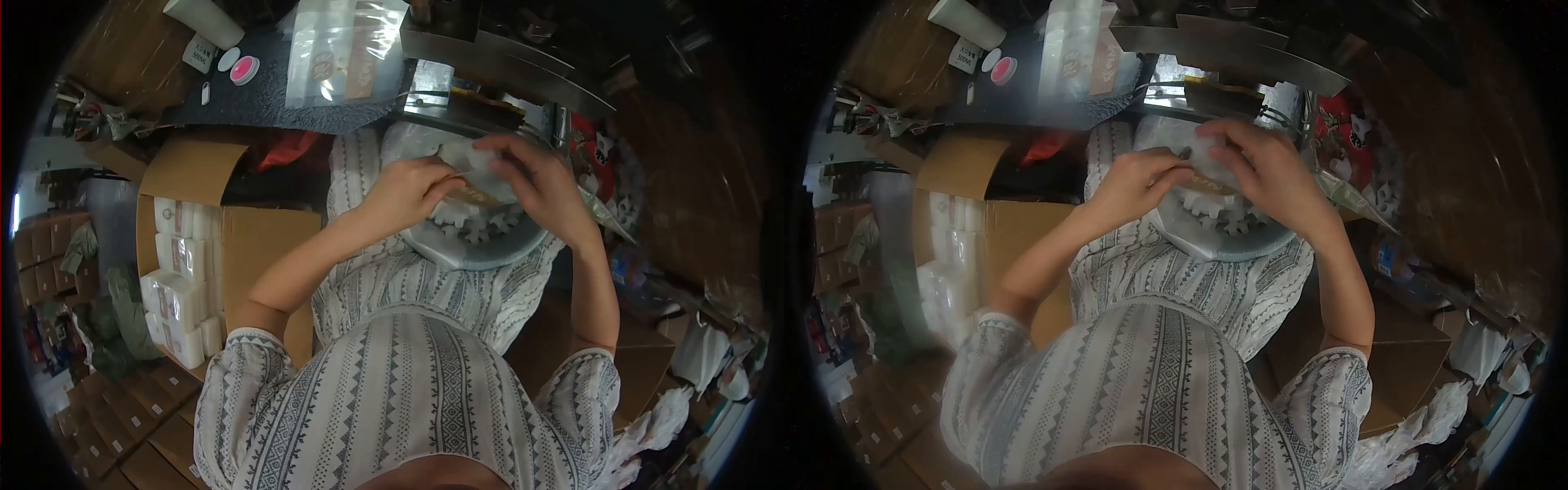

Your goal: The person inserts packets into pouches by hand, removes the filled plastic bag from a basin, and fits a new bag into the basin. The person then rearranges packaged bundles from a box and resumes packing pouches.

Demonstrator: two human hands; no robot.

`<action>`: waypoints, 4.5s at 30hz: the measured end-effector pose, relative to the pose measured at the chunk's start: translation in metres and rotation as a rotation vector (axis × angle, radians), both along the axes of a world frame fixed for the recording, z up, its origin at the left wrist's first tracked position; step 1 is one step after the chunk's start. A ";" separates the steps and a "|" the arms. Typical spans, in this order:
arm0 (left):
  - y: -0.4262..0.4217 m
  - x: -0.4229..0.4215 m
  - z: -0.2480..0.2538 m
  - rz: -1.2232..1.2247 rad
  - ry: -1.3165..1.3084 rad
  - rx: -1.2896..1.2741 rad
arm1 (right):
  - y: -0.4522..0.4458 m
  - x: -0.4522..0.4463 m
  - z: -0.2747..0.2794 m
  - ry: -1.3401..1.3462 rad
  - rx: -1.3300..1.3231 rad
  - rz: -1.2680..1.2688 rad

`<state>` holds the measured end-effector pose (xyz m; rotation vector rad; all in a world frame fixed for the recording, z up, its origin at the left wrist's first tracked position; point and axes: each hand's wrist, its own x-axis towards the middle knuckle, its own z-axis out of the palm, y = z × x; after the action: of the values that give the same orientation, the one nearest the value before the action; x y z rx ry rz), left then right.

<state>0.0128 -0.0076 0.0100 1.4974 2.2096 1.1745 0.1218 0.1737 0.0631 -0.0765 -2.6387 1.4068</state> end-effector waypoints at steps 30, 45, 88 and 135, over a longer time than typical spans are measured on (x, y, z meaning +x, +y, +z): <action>0.038 -0.060 -0.003 0.315 -0.538 0.000 | 0.116 0.033 -0.081 -0.152 0.801 -0.649; -0.050 -0.030 0.010 0.543 0.473 0.018 | -0.003 0.006 0.018 -0.052 -0.012 -0.333; 0.012 -0.172 0.006 0.441 -0.129 -0.184 | 0.078 0.133 -0.011 -0.318 0.759 -0.801; -0.039 -0.010 0.016 0.307 0.352 0.096 | -0.006 -0.003 -0.006 0.157 0.018 -0.190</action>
<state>0.0025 -0.0470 0.0261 1.5411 2.7338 1.1906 0.1184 0.1680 0.0575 -0.2002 -2.4446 1.2730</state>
